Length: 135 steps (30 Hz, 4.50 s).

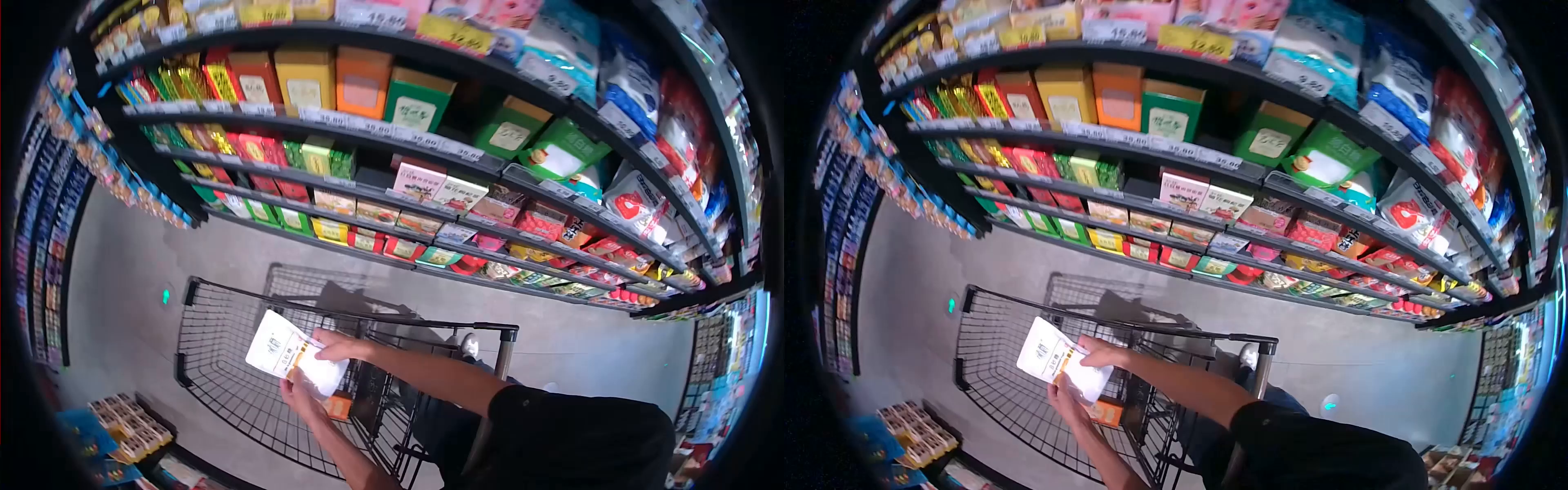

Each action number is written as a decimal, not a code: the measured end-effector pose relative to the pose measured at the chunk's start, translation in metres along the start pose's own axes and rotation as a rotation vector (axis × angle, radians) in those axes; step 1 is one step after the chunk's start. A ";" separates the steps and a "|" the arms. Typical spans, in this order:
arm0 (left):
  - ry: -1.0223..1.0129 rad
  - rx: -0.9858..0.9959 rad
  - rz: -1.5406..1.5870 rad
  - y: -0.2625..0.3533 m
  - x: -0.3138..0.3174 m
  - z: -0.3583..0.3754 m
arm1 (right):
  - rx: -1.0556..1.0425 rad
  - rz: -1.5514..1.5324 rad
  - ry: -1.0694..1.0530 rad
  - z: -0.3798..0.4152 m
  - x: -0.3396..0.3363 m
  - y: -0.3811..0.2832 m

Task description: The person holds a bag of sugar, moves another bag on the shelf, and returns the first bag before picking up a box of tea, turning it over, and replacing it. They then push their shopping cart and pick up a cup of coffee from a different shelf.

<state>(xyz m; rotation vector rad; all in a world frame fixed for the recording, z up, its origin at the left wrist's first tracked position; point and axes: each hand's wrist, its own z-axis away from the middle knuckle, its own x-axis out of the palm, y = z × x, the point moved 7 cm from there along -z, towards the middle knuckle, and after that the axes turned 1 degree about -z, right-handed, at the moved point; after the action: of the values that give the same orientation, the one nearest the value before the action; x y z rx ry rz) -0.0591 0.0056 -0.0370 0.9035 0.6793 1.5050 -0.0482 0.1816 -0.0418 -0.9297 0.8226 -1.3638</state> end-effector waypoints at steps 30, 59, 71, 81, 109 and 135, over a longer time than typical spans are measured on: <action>-0.994 0.255 -0.320 0.056 0.288 0.438 | -0.350 -0.626 0.623 0.561 -0.116 -0.094; -0.489 -0.056 -0.777 -0.041 0.117 0.390 | -0.675 -0.961 0.665 0.647 -0.102 -0.052; -0.535 0.111 -0.822 -0.054 0.109 0.444 | -0.619 -0.982 0.577 0.697 -0.061 -0.013; -0.513 0.275 -0.962 -0.104 0.085 0.509 | -0.564 -1.092 0.681 0.775 -0.033 0.066; -0.215 0.363 -1.377 -0.210 0.230 0.641 | -0.562 -0.980 0.847 0.980 -0.282 0.129; -0.308 0.476 -1.326 -0.275 0.306 0.716 | -0.622 -0.960 0.765 0.981 -0.352 0.116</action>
<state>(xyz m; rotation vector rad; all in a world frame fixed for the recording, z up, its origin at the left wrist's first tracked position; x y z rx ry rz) 0.6912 0.2880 0.1601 0.7179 1.1025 0.0209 0.8680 0.5958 0.2545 -1.3922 1.5386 -2.4515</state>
